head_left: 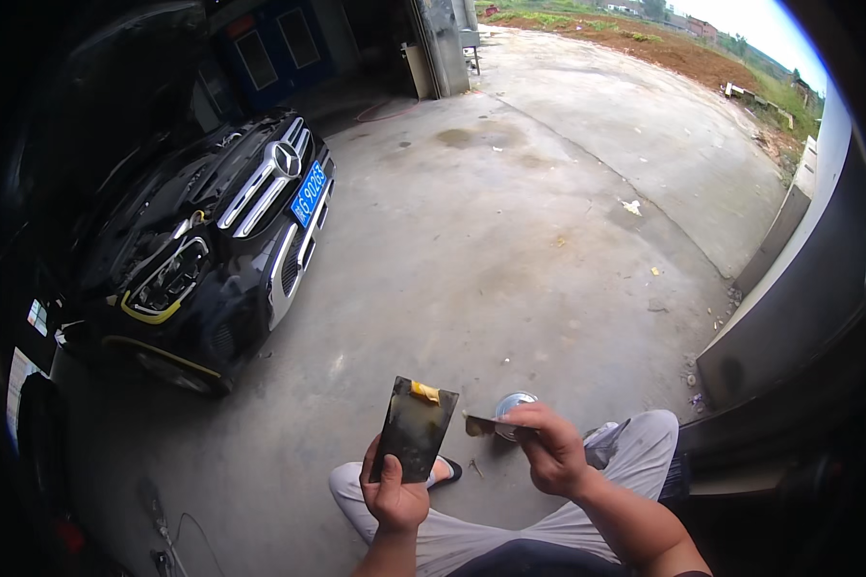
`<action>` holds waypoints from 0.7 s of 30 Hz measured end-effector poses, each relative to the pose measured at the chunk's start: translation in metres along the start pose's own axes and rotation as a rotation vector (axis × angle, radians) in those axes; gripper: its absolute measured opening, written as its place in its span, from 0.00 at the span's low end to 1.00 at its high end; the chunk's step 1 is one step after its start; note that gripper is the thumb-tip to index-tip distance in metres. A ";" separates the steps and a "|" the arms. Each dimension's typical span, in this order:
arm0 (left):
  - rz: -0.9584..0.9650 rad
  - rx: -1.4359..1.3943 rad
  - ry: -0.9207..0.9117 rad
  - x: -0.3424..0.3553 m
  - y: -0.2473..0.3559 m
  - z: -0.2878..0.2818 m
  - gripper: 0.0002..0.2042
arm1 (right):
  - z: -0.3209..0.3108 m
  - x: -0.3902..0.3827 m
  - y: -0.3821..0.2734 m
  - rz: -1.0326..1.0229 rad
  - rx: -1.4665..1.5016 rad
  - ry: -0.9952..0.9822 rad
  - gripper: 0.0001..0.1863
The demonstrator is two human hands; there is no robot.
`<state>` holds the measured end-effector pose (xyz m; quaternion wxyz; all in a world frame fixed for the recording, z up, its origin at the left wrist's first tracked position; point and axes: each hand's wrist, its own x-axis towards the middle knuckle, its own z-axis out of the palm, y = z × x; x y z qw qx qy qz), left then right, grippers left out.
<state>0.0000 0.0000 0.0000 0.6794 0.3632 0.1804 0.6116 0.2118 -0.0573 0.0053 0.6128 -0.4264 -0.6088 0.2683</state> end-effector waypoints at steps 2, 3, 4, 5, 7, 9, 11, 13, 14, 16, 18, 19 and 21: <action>-0.173 -0.194 0.008 -0.006 -0.003 0.000 0.18 | -0.007 0.012 -0.016 0.015 0.335 0.215 0.14; -0.275 -0.193 0.007 -0.008 0.000 0.001 0.18 | 0.001 0.019 -0.026 0.059 0.549 0.285 0.15; -0.331 -0.214 0.003 -0.012 -0.011 -0.007 0.20 | 0.003 0.027 -0.033 -0.007 0.546 0.200 0.15; -0.385 -0.235 0.000 -0.015 -0.021 -0.018 0.22 | 0.010 0.028 -0.039 -0.049 0.402 0.154 0.16; -0.367 -0.344 -0.038 -0.009 -0.016 -0.004 0.21 | 0.015 0.027 -0.038 -0.087 0.068 0.014 0.17; -0.295 -0.423 -0.031 -0.003 -0.007 0.013 0.18 | 0.005 0.023 -0.033 -0.080 -0.158 0.003 0.20; -0.211 -0.327 0.017 -0.002 -0.006 0.008 0.16 | -0.013 0.022 -0.029 -0.105 -0.383 -0.008 0.20; -0.091 -0.169 0.014 -0.005 -0.010 -0.002 0.16 | -0.014 0.025 -0.041 -0.084 -0.222 0.124 0.19; -0.025 -0.125 0.036 -0.009 -0.013 -0.003 0.15 | -0.005 0.026 -0.042 -0.153 -0.219 0.085 0.20; 0.085 0.016 0.009 -0.009 -0.019 0.005 0.14 | 0.017 0.029 -0.049 -0.262 -0.389 0.064 0.25; 0.149 0.072 -0.010 -0.004 -0.012 0.024 0.14 | 0.032 0.013 -0.028 -0.221 -0.362 0.070 0.28; 0.220 0.156 0.036 0.000 -0.015 0.018 0.15 | 0.034 0.008 -0.023 -0.183 -0.359 0.042 0.28; 0.171 0.179 0.044 0.004 -0.009 0.008 0.15 | 0.029 0.004 -0.018 -0.132 -0.333 -0.037 0.25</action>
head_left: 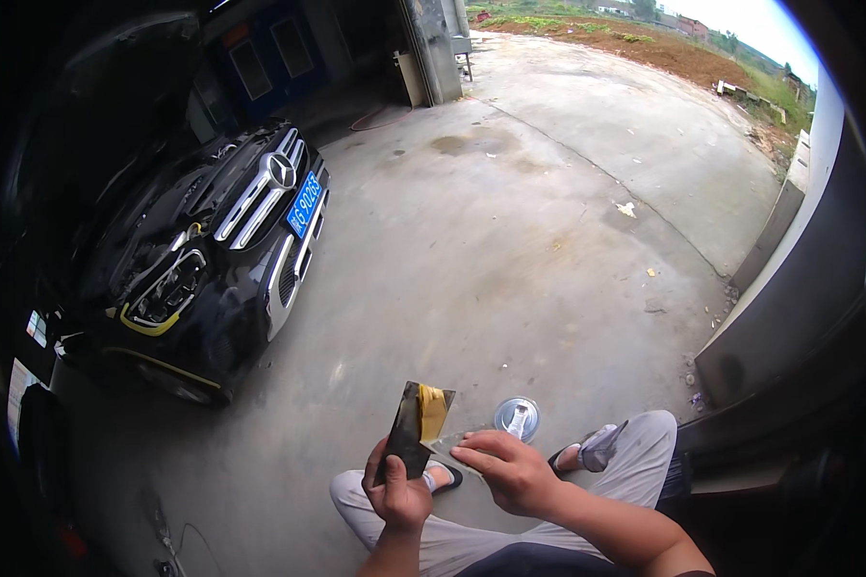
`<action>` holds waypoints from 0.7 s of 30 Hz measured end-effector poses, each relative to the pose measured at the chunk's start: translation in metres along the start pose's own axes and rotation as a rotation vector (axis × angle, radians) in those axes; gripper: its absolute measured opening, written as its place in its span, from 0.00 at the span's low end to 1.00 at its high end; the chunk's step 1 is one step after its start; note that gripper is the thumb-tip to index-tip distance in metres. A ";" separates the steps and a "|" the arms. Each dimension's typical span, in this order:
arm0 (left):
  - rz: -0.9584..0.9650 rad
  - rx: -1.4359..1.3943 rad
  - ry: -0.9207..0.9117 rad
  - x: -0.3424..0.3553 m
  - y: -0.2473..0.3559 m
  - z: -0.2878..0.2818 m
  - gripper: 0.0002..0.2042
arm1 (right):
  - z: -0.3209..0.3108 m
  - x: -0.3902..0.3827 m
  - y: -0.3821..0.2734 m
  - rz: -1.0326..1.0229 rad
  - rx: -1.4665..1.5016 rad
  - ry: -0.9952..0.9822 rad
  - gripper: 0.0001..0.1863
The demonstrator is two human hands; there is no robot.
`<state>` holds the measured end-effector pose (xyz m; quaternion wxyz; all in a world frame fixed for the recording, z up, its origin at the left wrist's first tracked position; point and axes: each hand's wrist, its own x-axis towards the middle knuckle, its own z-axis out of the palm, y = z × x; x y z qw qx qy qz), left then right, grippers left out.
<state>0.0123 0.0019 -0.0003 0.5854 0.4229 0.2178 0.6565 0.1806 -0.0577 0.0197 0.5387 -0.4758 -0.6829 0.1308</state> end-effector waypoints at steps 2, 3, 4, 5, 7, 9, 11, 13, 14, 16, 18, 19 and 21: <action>0.017 0.013 -0.027 -0.001 -0.002 -0.008 0.15 | -0.015 0.001 0.004 0.093 0.087 -0.060 0.23; 0.044 0.035 -0.047 -0.006 -0.003 -0.013 0.15 | -0.022 0.011 -0.003 0.082 0.123 0.080 0.20; 0.063 0.054 -0.067 -0.012 -0.005 -0.017 0.15 | -0.026 0.017 -0.004 0.084 0.162 0.125 0.20; 0.079 0.040 -0.120 -0.017 -0.009 -0.021 0.15 | -0.026 0.024 -0.008 0.102 0.174 0.099 0.20; 0.035 0.068 -0.114 -0.017 -0.008 -0.006 0.15 | -0.018 0.027 -0.006 0.085 0.132 0.076 0.20; -0.035 0.047 -0.063 -0.013 -0.005 0.005 0.16 | -0.006 0.016 -0.001 0.018 -0.002 0.039 0.21; -0.096 0.049 -0.016 -0.009 -0.003 0.010 0.16 | 0.001 0.006 0.002 -0.008 -0.056 -0.008 0.20; -0.054 0.037 -0.009 -0.004 -0.001 0.005 0.16 | -0.001 0.000 0.007 0.049 -0.004 -0.059 0.19; -0.033 0.031 -0.006 -0.001 0.000 0.003 0.16 | -0.006 -0.003 0.010 0.108 0.062 -0.076 0.18; -0.023 -0.032 -0.001 0.002 0.012 0.005 0.16 | -0.019 -0.001 0.018 0.154 0.240 0.026 0.12; -0.241 -0.246 0.018 -0.001 0.011 0.000 0.16 | -0.031 0.015 0.009 0.207 0.601 0.296 0.11; -0.373 -0.373 -0.034 -0.005 0.008 -0.001 0.17 | -0.032 0.019 0.005 0.258 0.792 0.314 0.13; -0.444 -0.370 0.016 -0.014 -0.003 0.000 0.18 | -0.026 0.023 -0.007 0.191 0.643 0.175 0.14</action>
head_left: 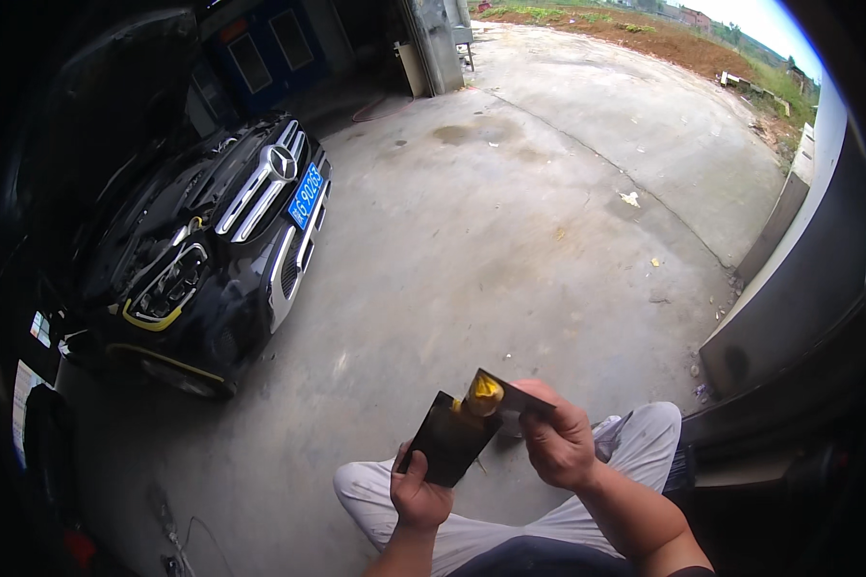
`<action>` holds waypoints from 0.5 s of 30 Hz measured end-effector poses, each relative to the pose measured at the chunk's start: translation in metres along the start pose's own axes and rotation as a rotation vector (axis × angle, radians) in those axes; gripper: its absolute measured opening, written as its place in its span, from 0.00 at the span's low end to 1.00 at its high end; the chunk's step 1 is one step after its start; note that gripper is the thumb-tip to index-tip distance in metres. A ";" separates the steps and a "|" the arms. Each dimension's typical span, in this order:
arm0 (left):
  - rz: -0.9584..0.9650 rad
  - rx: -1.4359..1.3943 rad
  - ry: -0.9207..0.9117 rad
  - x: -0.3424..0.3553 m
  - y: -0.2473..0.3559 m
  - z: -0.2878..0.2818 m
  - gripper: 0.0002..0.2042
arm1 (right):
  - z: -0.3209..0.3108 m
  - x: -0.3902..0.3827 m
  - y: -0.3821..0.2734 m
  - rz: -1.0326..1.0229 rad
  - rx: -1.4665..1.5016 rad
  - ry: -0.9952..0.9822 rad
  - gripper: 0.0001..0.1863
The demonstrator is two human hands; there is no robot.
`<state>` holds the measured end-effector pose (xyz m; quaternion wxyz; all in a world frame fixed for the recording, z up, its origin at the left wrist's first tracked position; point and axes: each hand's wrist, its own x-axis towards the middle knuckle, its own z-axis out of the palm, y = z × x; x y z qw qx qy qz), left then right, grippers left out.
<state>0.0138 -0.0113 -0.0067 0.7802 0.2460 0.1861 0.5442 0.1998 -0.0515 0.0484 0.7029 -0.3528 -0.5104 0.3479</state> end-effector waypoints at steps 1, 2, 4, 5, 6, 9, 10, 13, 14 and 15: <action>-0.019 -0.060 -0.010 0.000 -0.002 0.003 0.18 | 0.004 -0.001 -0.001 -0.020 -0.084 -0.067 0.15; 0.010 -0.107 -0.023 0.003 -0.002 0.006 0.18 | 0.004 -0.005 0.006 0.033 -0.166 -0.120 0.18; 0.005 -0.209 -0.079 0.008 0.010 0.006 0.18 | -0.007 -0.004 0.012 -0.004 -0.497 -0.190 0.19; 0.070 -0.130 -0.077 0.010 0.013 0.008 0.18 | -0.014 -0.004 0.015 -0.049 -0.630 -0.193 0.20; 0.200 0.068 -0.033 0.010 0.013 0.003 0.17 | -0.018 -0.002 0.010 0.027 -0.549 -0.080 0.20; 0.408 0.378 -0.082 0.005 -0.008 -0.009 0.15 | 0.001 0.004 -0.009 -0.109 -0.394 -0.041 0.21; 0.434 0.449 -0.012 0.003 -0.014 0.003 0.13 | 0.010 0.001 0.001 -0.230 -0.490 -0.087 0.24; 0.446 0.344 -0.022 0.013 -0.004 0.024 0.15 | 0.020 -0.019 0.024 -0.240 -0.582 -0.150 0.27; 0.480 0.421 0.001 0.018 -0.002 0.017 0.16 | 0.016 -0.023 0.028 -0.187 -0.590 -0.206 0.25; 0.485 0.456 0.005 0.019 0.002 0.008 0.16 | 0.009 -0.021 0.024 -0.136 -0.533 -0.196 0.24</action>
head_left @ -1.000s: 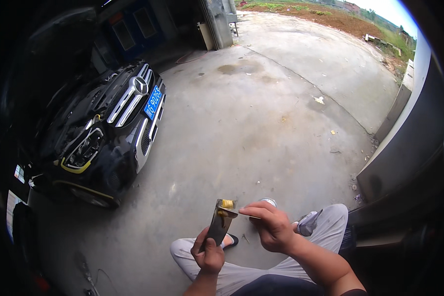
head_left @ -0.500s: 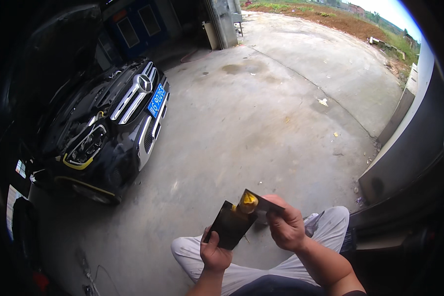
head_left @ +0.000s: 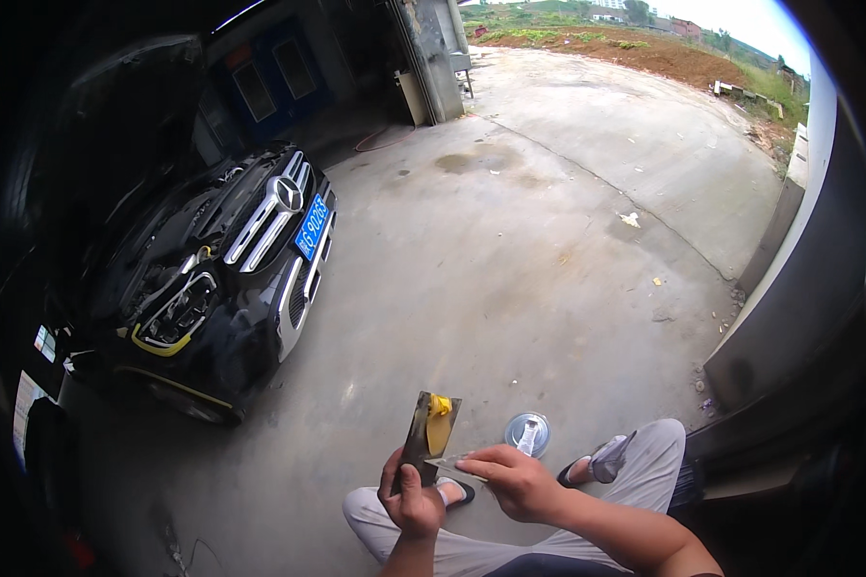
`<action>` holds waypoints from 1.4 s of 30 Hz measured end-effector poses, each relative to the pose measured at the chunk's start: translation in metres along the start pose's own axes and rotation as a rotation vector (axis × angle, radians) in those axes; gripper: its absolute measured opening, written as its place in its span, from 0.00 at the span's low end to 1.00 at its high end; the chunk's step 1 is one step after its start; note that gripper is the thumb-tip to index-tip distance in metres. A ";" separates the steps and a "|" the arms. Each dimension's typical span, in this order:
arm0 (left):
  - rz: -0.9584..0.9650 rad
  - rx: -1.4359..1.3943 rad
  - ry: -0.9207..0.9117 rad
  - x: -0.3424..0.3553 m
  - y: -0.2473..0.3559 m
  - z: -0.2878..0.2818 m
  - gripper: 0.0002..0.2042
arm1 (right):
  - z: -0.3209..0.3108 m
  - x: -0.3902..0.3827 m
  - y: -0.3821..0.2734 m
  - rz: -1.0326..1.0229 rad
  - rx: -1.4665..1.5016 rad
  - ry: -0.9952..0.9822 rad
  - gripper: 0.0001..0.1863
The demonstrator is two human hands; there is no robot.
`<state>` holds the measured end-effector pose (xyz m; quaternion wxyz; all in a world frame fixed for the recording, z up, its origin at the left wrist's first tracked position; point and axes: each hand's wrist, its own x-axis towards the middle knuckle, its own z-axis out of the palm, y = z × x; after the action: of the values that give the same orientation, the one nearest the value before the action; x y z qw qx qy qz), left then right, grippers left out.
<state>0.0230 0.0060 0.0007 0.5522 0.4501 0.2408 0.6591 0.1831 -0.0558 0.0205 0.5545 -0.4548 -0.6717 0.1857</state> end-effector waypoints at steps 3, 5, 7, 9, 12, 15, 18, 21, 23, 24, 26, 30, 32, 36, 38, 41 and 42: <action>0.050 0.059 -0.078 -0.006 -0.001 -0.015 0.15 | -0.024 0.014 0.002 0.045 0.160 0.176 0.19; 0.103 0.241 -0.190 -0.017 -0.011 -0.025 0.16 | -0.025 0.025 -0.001 0.076 0.183 0.207 0.17; 0.065 0.277 -0.209 -0.014 -0.010 -0.016 0.16 | -0.016 0.032 -0.007 0.104 0.115 0.174 0.16; -0.056 0.160 -0.133 -0.012 -0.005 -0.004 0.16 | -0.006 0.024 -0.005 0.104 0.070 0.127 0.18; -0.149 0.089 -0.068 -0.005 0.004 0.007 0.16 | 0.002 0.012 0.000 0.046 -0.044 0.076 0.19; -0.174 0.067 -0.051 0.002 0.009 0.004 0.17 | 0.008 -0.003 0.004 0.049 -0.102 0.006 0.17; -0.075 -0.136 -0.036 0.010 0.020 0.008 0.17 | -0.010 -0.006 0.015 0.236 0.231 0.005 0.14; -0.309 -0.326 0.005 0.001 0.018 -0.007 0.17 | -0.029 0.025 -0.001 0.152 0.871 0.370 0.15; -0.463 -0.410 -0.020 -0.005 0.017 0.000 0.18 | -0.026 0.034 -0.008 0.138 1.064 0.334 0.16; -0.486 -0.401 0.102 -0.007 0.010 0.007 0.17 | -0.021 0.029 -0.006 0.200 0.848 0.269 0.16; -0.467 -0.566 -0.031 -0.001 0.017 0.006 0.18 | -0.019 0.026 -0.007 0.149 0.367 0.063 0.16; -0.133 -0.190 -0.088 0.002 0.016 -0.009 0.18 | -0.035 0.019 0.013 0.245 0.139 0.148 0.16; -0.029 0.005 -0.066 -0.010 -0.002 -0.019 0.15 | -0.019 0.016 0.000 0.128 0.099 0.132 0.19; 0.046 0.006 -0.047 -0.004 0.004 0.012 0.15 | 0.014 0.003 -0.004 -0.032 0.032 0.114 0.26; 0.051 -0.035 -0.044 0.003 0.005 0.005 0.16 | 0.007 -0.005 0.004 0.021 -0.055 -0.045 0.23; 0.117 0.058 -0.074 -0.007 0.000 -0.017 0.16 | -0.019 0.011 0.000 0.134 0.187 0.161 0.19; 0.121 0.095 -0.118 -0.012 -0.003 -0.019 0.16 | -0.024 0.015 -0.001 0.146 0.243 0.257 0.19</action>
<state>0.0083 -0.0010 -0.0142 0.5029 0.5277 0.2112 0.6512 0.2051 -0.0502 0.0377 0.6717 -0.4520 -0.5332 0.2453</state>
